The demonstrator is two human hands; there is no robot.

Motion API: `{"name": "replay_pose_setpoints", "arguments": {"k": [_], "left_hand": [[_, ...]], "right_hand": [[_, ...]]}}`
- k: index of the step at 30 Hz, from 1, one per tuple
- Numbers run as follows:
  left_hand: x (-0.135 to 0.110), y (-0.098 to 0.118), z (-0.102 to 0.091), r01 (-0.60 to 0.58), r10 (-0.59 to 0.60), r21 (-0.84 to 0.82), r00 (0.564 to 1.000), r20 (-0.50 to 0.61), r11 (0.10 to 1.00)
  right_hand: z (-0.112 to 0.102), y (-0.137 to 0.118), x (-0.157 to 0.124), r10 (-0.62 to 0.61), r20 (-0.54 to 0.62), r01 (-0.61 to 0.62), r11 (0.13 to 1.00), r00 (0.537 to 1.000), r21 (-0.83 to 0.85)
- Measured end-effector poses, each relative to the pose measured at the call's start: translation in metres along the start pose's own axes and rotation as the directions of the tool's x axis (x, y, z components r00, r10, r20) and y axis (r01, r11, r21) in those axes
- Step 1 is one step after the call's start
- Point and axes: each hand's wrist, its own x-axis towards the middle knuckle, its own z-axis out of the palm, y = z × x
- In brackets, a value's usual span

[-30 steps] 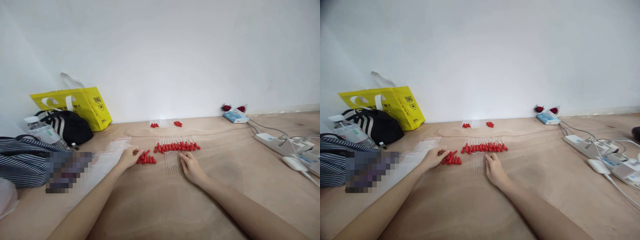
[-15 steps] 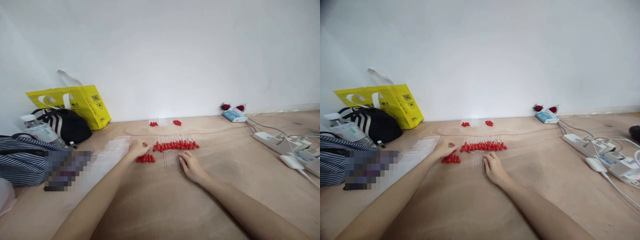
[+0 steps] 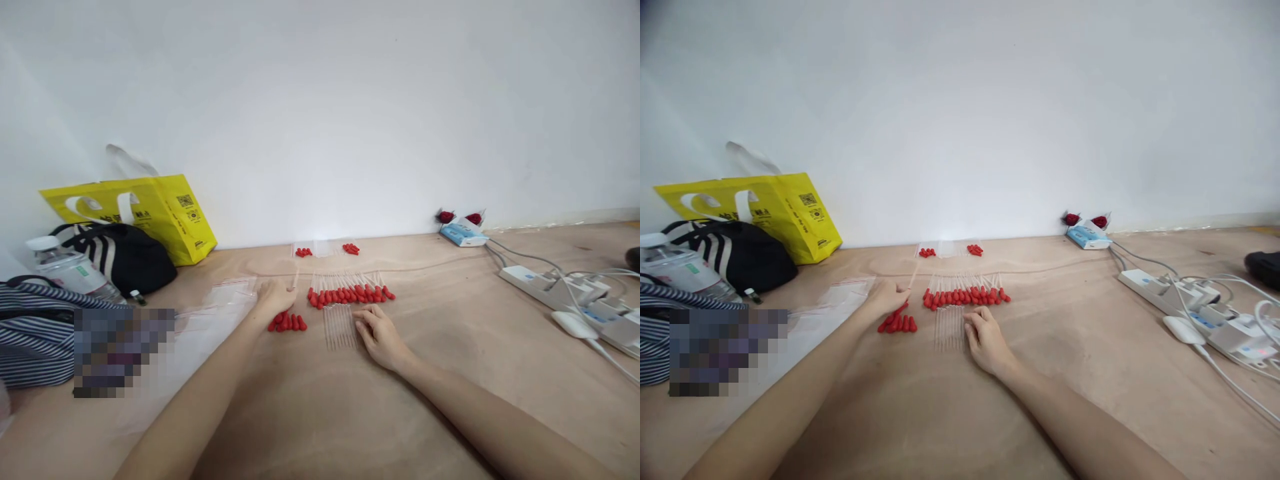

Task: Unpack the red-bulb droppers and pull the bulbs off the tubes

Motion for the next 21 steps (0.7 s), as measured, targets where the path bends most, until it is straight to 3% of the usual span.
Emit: {"name": "replay_pose_setpoints", "arguments": {"k": [4,5,7,9,12,14,17,21], "left_hand": [[-0.039,-0.004,-0.011,-0.136,0.138,0.051,0.989,-0.055,0.989],[-0.049,-0.005,-0.008,-0.234,0.238,0.064,0.969,-0.071,0.970],[-0.069,-0.007,0.004,-0.421,0.430,0.091,0.896,-0.112,0.902],[-0.083,-0.008,0.019,-0.571,0.587,0.138,0.794,-0.160,0.809],[-0.093,-0.008,0.038,-0.695,0.717,0.182,0.657,-0.233,0.695],[-0.095,-0.007,0.046,-0.732,0.751,0.189,0.600,-0.276,0.655],[-0.096,-0.005,0.053,-0.757,0.763,0.165,0.569,-0.307,0.632],[-0.099,-0.005,0.055,-0.759,0.743,0.094,0.591,-0.315,0.644]], "right_hand": [[-0.002,-0.002,0.000,0.049,-0.039,-0.047,0.998,0.998,0.048],[-0.004,-0.003,0.000,0.049,-0.071,-0.046,0.998,0.996,0.044],[-0.009,-0.006,0.001,0.014,-0.144,-0.014,1.000,0.989,0.002],[-0.015,-0.009,0.002,-0.068,-0.175,0.055,0.996,0.982,-0.076],[-0.021,-0.014,0.002,-0.217,-0.064,0.200,0.957,0.974,-0.211],[-0.020,-0.015,0.002,-0.293,0.030,0.290,0.917,0.956,-0.272],[-0.014,-0.014,0.001,-0.365,0.076,0.370,0.877,0.928,-0.306],[-0.005,-0.011,0.001,-0.410,0.075,0.413,0.863,0.909,-0.290]]}}
